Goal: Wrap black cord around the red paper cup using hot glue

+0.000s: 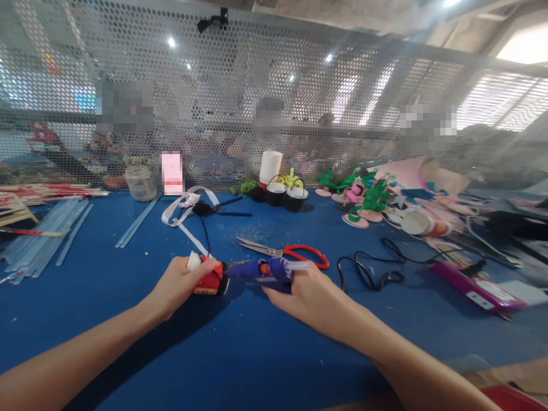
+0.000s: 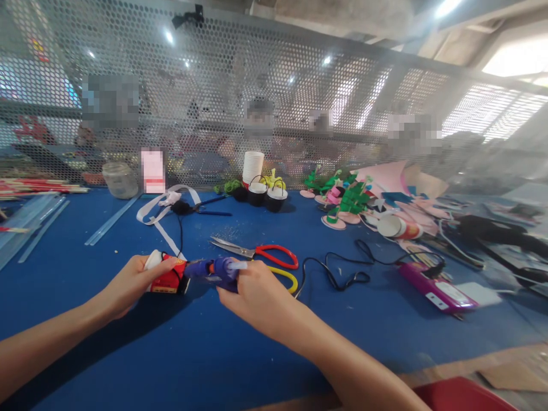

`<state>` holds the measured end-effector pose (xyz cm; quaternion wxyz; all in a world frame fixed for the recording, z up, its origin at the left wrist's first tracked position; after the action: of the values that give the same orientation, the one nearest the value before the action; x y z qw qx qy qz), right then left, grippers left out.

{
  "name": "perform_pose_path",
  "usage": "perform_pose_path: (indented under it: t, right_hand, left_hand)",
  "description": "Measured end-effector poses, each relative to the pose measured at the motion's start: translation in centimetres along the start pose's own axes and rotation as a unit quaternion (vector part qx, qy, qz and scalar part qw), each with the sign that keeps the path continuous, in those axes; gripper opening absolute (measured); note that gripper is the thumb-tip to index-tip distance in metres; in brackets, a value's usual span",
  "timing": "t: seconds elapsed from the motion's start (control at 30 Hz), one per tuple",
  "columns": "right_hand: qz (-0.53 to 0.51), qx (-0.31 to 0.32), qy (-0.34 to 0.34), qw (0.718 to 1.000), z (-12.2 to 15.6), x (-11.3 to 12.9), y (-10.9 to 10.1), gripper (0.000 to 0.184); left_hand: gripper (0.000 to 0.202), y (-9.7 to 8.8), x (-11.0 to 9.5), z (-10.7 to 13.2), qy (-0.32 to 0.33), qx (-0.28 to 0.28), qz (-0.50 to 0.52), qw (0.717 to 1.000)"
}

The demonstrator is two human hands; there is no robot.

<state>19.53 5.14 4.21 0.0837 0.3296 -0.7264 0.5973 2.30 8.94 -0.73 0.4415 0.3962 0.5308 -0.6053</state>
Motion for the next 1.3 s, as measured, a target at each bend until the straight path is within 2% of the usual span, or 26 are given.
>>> perform_pose_path:
  t: [0.13, 0.37, 0.53, 0.67, 0.8, 0.97, 1.17, 1.3]
  right_hand:
    - [0.005, 0.011, 0.011, 1.0, 0.1, -0.1, 0.1, 0.012]
    - [0.022, 0.009, -0.016, 1.0, 0.2, 0.5, 0.0, 0.013]
    - [0.04, -0.004, -0.027, 0.999, 0.3, 1.0, -0.3, 0.006]
    - [0.053, -0.007, -0.029, 0.998, 0.3, 1.0, -0.4, 0.009]
    - [0.032, -0.002, -0.015, 0.999, 0.1, 0.4, -0.3, 0.013]
    - [-0.005, 0.009, 0.043, 0.999, -0.3, -0.4, -0.4, 0.017]
    - [-0.045, -0.006, 0.04, 0.998, -0.7, -0.1, -0.7, 0.014]
    - [-0.054, 0.013, 0.06, 0.997, -0.4, -0.7, -0.4, 0.014]
  left_hand:
    - [0.032, 0.1, 0.0, 0.0, -0.002, 0.005, 0.0, 1.0]
    - [0.033, 0.1, 0.2, -0.1, 0.0, 0.01, 0.003, 1.0]
    - [0.034, 0.1, 0.2, 0.0, 0.002, 0.005, 0.008, 1.0]
    - [0.034, 0.1, 0.1, 0.0, 0.008, 0.004, 0.006, 1.0]
    - [0.034, 0.3, 0.1, 0.1, 0.013, 0.007, 0.008, 1.0]
    - [0.033, 0.6, -0.4, 0.4, 0.04, 0.016, -0.015, 0.999]
    - [0.036, 0.8, -0.6, 0.6, 0.071, 0.027, -0.061, 0.995]
    - [0.037, 0.9, -0.4, 0.5, 0.076, 0.039, -0.063, 0.994]
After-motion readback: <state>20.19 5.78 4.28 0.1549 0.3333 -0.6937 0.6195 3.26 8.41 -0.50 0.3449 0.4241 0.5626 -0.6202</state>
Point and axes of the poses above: each hand's wrist, its own z-axis away from the middle knuckle, its own y-axis out of the palm, x = y × z, the point moved 8 cm from there along -z, towards the middle knuckle, and after that the axes turned 6 degrees about -x, right-handed, at the moved point
